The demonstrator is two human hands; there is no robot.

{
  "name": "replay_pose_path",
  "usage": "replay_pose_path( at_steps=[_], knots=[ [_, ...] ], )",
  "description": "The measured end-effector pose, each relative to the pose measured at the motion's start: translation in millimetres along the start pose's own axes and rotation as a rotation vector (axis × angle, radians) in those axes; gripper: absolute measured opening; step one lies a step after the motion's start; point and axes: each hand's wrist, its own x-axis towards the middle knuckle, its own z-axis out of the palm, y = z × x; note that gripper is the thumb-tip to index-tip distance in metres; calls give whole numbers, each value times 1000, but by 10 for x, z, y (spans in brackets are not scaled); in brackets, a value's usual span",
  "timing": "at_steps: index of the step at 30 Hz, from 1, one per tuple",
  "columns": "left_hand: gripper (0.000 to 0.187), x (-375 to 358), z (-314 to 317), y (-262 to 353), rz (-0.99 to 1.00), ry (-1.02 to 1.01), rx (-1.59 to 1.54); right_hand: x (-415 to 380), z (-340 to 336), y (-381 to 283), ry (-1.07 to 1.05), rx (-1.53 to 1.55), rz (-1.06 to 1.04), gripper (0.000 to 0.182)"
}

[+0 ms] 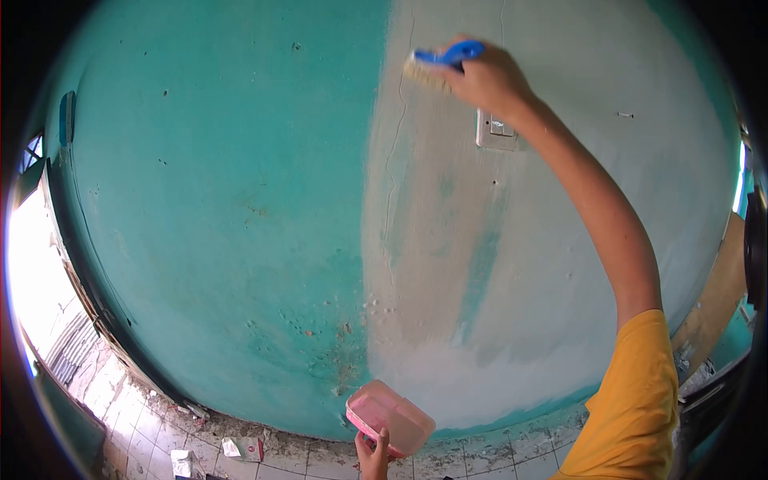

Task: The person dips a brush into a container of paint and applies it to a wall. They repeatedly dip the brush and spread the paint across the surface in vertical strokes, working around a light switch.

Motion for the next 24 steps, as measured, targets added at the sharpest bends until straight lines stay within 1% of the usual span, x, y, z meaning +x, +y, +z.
replay_pose_path(
  at_steps=[1, 2, 4, 5, 6, 7, 9, 10, 11, 12, 13, 14, 15, 16, 17, 18, 19, 20, 21, 22, 23, 24],
  knots=[
    [69, 3, -16, -30, 2, -2, 4, 83, -7, 34, 167, -68, -53, 30],
    [69, 4, -29, -57, 25, -21, 11, 75, 5, 27, 169, -69, -50, 30],
    [69, -1, -35, -56, 48, -38, 23, 15, 37, -49, 257, -141, -182, 18],
    [69, -12, -25, -46, 55, -19, 26, -160, 49, -161, 191, -130, -243, 15],
    [69, -25, -11, -43, 59, 0, 29, -421, 18, -361, 122, -119, -305, 17],
    [69, -19, -7, -65, 59, -5, 29, -722, 177, -468, -77, -185, -275, 46],
    [65, -10, -31, -122, 116, 94, -17, -1289, 225, -800, -176, -6, -373, 40],
    [65, -2, -58, -106, 115, 90, -17, -1528, 277, -907, -340, 79, -331, 34],
    [64, 10, -106, -76, 86, 45, -13, -1561, 193, -913, -343, 76, -331, 34],
    [64, 27, -138, -54, 59, 0, -9, -1561, 70, -898, -378, 181, -299, 29],
    [64, 46, -149, -56, 60, -5, -11, -1564, -10, -854, -410, 285, -268, 25],
    [63, 58, -164, -69, 36, 26, -21, -1480, 1, -685, -412, 319, -199, 17],
    [62, 66, -172, -73, 11, 59, -31, -1323, -24, -472, -533, 236, -35, 18],
    [62, 68, -157, -50, 14, 57, -31, -1140, -108, -262, -496, 200, -34, 40],
    [63, 59, -127, -18, 38, 69, -42, -993, -161, -87, -487, 210, 97, 43],
    [63, 64, -86, -9, 60, 79, -56, -788, -206, 132, -465, 172, 135, 43],
    [63, 94, -74, -23, 63, 73, -60, -578, -251, 302, -388, 153, 145, 43],
    [65, 124, -91, -45, 34, 31, -52, -335, -307, 432, -371, 62, 167, 44],
    [66, 148, -104, -50, 5, -8, -41, -178, -318, 546, -208, 56, 113, 43],
    [66, 140, -53, 28, 10, -12, -40, -27, -325, 637, -94, 6, 89, 42],
    [68, 100, 3, 108, -7, -25, -56, 77, -338, 714, -91, 2, 90, 42],
    [70, 50, 54, 185, -27, -36, -71, 161, -353, 778, -30, -19, 140, 41]
  ],
)
